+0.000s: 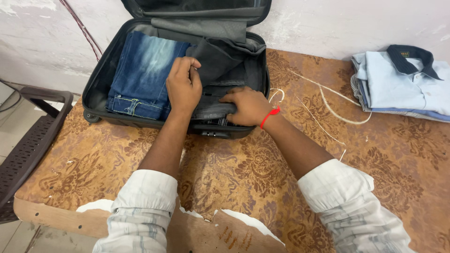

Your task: The person opens a black hard-shell suitcase and removes folded clothing items one by one, placing them on the table. The items include shirts, jeans, and trousers. The person handles each item carefully and stacks them on the table.

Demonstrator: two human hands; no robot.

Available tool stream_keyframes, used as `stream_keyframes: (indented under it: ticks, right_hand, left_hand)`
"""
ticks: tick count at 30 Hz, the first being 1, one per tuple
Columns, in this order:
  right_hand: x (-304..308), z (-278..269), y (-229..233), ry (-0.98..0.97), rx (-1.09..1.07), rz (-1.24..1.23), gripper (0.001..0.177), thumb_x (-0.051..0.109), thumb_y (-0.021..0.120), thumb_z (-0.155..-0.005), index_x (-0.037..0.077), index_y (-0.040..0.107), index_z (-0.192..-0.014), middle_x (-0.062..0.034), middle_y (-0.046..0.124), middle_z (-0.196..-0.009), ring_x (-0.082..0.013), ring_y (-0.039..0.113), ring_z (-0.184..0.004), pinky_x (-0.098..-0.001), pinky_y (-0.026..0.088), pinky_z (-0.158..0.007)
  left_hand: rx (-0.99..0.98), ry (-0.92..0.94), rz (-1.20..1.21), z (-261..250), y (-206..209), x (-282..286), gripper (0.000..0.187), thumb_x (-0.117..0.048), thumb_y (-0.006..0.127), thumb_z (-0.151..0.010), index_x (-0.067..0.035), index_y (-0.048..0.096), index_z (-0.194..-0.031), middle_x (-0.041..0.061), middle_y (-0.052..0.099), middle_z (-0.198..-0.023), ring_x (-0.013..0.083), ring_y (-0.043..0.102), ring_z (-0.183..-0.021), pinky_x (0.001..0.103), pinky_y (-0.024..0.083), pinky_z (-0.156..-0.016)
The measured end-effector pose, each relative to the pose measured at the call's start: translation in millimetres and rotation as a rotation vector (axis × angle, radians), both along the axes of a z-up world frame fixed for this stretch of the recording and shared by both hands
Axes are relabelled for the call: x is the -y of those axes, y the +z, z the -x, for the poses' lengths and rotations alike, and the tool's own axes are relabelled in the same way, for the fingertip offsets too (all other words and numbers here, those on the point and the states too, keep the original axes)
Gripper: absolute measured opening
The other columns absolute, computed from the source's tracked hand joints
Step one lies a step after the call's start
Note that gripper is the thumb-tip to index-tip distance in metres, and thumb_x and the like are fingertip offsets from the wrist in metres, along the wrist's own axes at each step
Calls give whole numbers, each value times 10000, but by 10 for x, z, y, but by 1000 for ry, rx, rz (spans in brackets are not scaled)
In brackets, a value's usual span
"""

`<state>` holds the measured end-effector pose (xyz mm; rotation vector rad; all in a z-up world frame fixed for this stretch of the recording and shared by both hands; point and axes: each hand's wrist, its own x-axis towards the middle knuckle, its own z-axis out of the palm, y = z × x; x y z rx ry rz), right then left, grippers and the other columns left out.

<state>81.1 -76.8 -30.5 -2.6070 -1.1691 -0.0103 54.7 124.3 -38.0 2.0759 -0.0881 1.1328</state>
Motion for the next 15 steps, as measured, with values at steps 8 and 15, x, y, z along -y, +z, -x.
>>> stream_keyframes:
  ticks: [8,15]
  right_hand:
    - [34,-6,-61,-171,56,-271,399,269,758,-807,153,739,-1188,-105,744,-1052,-332,711,-956,-465,565,-816]
    - [-90,44,29,-259,211,-26,619,183,842,-714,116,608,-1282,-162,574,-1302,-362,596,-1189,-501,512,-926]
  left_hand:
    - [-29,-309,-37,34,-26,3,181,58,585,-897,-33,708,-994,99,701,-978,221,693,-792,329,529,-689]
    - [-83,-435,-85,28,-35,-20,187,22,652,-859,-43,716,-1022,104,731,-966,211,712,-838,328,542,-728]
